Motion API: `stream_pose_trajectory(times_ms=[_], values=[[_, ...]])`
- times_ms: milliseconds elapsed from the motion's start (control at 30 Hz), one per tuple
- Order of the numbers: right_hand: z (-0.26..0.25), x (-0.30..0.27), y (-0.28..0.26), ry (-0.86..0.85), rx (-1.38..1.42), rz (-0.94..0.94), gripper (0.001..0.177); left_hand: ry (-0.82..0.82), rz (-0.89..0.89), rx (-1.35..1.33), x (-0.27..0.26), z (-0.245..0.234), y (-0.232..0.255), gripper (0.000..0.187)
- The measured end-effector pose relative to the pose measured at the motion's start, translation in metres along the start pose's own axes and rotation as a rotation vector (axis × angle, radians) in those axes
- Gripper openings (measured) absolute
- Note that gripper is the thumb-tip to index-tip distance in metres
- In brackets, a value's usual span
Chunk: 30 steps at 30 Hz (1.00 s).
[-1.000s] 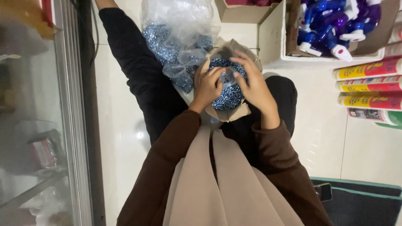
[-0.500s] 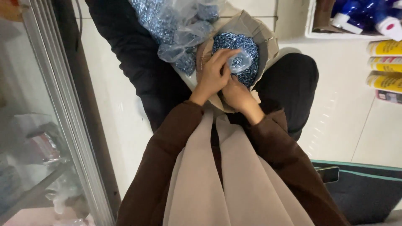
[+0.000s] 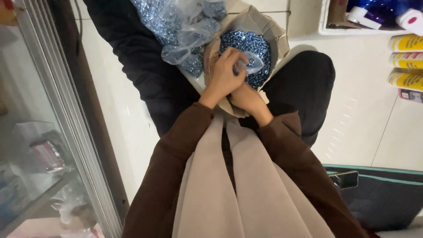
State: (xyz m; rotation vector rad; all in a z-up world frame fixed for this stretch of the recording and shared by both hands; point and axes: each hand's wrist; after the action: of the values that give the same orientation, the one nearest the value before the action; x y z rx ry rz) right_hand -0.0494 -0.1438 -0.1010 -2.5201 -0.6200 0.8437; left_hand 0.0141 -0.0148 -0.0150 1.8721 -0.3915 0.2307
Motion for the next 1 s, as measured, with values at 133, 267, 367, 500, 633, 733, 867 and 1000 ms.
stream_pose_trajectory(times_ms=[133,267,367,500,633,733,867,1000], values=[[0.010,0.009,-0.011,0.026,0.013,0.058,0.033,-0.141,-0.253,-0.030,0.005,0.004,-0.001,0.036],[0.011,0.021,-0.014,0.044,-0.029,0.121,0.033,-0.275,-0.197,0.079,0.017,0.008,0.009,0.018],[0.006,0.035,-0.008,0.058,0.026,0.188,0.034,-0.240,-0.036,0.120,0.031,0.011,0.005,0.018],[-0.001,0.019,-0.011,0.019,0.126,0.116,0.025,-0.349,-0.320,0.094,0.036,-0.019,0.037,0.026],[0.004,0.019,-0.023,0.058,-0.024,0.116,0.037,-0.234,-0.216,0.218,0.024,-0.007,0.008,0.018],[-0.011,0.019,-0.026,0.040,-0.012,0.190,0.037,-0.208,0.012,0.010,0.048,-0.011,0.042,0.015],[0.035,0.029,0.004,0.049,-0.006,0.194,0.034,-0.255,-0.097,0.184,0.044,-0.011,0.027,0.017],[0.037,0.032,0.012,0.027,0.028,0.248,0.031,-0.184,-0.092,0.081,0.032,0.002,0.002,0.014]])
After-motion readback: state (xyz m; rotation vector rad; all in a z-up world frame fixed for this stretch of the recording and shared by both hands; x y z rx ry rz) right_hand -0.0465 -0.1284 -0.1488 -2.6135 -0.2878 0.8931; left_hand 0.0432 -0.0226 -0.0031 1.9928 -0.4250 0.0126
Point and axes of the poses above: each hand's wrist, its own x-axis towards the middle knuckle, its own z-axis out of the palm, y = z × x, and after that the axes turned 2 degrees about z, right-handed
